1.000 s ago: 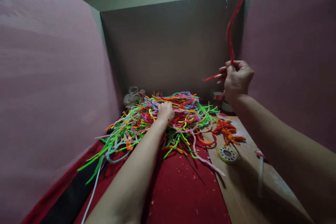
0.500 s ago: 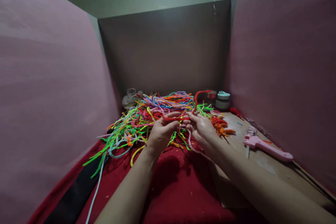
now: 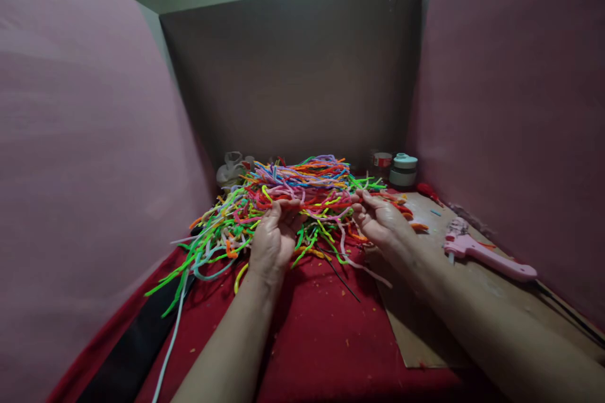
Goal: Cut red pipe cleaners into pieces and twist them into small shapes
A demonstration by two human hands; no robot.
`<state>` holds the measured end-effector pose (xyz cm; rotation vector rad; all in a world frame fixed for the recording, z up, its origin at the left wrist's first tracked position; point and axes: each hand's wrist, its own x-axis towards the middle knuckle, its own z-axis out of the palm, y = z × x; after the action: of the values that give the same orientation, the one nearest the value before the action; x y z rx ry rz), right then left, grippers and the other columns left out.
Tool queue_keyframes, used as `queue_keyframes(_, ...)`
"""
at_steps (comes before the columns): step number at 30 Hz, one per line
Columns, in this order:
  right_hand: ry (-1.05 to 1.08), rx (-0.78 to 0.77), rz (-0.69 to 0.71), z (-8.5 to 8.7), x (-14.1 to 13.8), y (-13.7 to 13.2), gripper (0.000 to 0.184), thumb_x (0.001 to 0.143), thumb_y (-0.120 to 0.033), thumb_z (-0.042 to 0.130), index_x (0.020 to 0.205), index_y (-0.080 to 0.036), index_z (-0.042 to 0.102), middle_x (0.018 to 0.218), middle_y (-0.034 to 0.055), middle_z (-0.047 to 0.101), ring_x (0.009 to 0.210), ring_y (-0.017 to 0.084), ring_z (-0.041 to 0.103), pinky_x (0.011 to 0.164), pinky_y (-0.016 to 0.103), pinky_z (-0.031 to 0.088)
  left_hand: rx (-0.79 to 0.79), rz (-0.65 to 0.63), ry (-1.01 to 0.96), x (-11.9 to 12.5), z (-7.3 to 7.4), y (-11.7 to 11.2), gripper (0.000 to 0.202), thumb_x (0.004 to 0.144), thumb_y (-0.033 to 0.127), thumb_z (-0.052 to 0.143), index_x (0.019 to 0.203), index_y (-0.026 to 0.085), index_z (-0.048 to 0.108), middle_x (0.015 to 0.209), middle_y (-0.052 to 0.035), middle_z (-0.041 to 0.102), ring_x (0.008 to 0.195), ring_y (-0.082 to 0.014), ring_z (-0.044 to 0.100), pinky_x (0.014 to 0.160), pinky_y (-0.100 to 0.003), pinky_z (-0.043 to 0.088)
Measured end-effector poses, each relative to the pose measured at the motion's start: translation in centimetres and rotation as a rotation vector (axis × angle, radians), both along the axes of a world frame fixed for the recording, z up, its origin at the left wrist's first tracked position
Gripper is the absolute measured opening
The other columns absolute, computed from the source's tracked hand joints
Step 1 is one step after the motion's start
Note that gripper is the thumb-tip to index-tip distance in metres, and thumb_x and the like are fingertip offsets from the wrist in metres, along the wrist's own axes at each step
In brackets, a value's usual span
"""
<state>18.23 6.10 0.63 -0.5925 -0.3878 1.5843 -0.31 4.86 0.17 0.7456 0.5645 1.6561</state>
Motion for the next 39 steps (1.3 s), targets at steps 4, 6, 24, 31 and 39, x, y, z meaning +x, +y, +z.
queue_keyframes(4, 0.006, -0.028, -0.005, -0.7, 0.2, -0.1, 0.020, 0.086, -0.010, 0.042, 0.072, -0.015, 0.055, 0.056, 0.0006, 0.058, 0.041, 0.005, 0.050, 0.037, 0.012, 0.039, -0.057, 0.028, -0.118, -0.7, 0.5, 0.1, 0.018, 0.086, 0.026, 0.050, 0.075, 0.015, 0.060, 0.054, 0.0017, 0.059, 0.062, -0.0134, 0.064, 0.069, -0.030, 0.052)
queue_keyframes(6, 0.003, -0.016, 0.003, -0.8, 0.1, -0.4, 0.021, 0.087, -0.012, 0.041, 0.073, -0.015, 0.056, 0.056, 0.0007, 0.057, 0.041, 0.005, 0.049, 0.037, 0.012, 0.040, -0.057, 0.013, -0.147, -0.8, 0.7, 0.0, 0.021, 0.089, 0.022, 0.044, 0.075, 0.015, 0.058, 0.049, 0.0046, 0.051, 0.052, -0.0094, 0.059, 0.067, -0.028, 0.052)
queue_keyframes(24, -0.066, 0.132, 0.074, -1.4, 0.1, -1.0, 0.020, 0.087, -0.021, 0.043, 0.077, -0.017, 0.060, 0.065, 0.0020, 0.065, 0.058, 0.011, 0.060, 0.058, 0.022, 0.048, -0.062, 0.154, -0.187, -2.7, 2.7, -0.5, 0.025, 0.088, 0.022, 0.048, 0.069, 0.014, 0.062, 0.060, 0.0015, 0.065, 0.058, -0.0108, 0.064, 0.058, -0.025, 0.053)
queue_keyframes(31, 0.047, 0.161, 0.068, -1.2, 0.0, -1.1, 0.023, 0.088, -0.016, 0.041, 0.077, -0.017, 0.061, 0.066, 0.0010, 0.065, 0.059, 0.010, 0.060, 0.061, 0.023, 0.050, 0.169, 0.016, -0.040, -2.2, 2.7, -1.3, 0.017, 0.073, 0.029, 0.068, 0.086, 0.019, 0.065, 0.086, -0.0016, 0.068, 0.083, -0.0149, 0.064, 0.069, -0.026, 0.054)
queue_keyframes(39, 0.116, 0.208, 0.215, -1.4, -1.4, -2.5, 0.021, 0.086, -0.016, 0.044, 0.078, -0.015, 0.063, 0.066, 0.0020, 0.065, 0.062, 0.010, 0.060, 0.067, 0.023, 0.049, 0.036, -0.198, 0.560, 1.7, 0.1, -2.4, 0.028, 0.069, 0.023, 0.069, 0.095, 0.013, 0.064, 0.079, -0.0036, 0.066, 0.068, -0.0137, 0.062, 0.059, -0.023, 0.048)
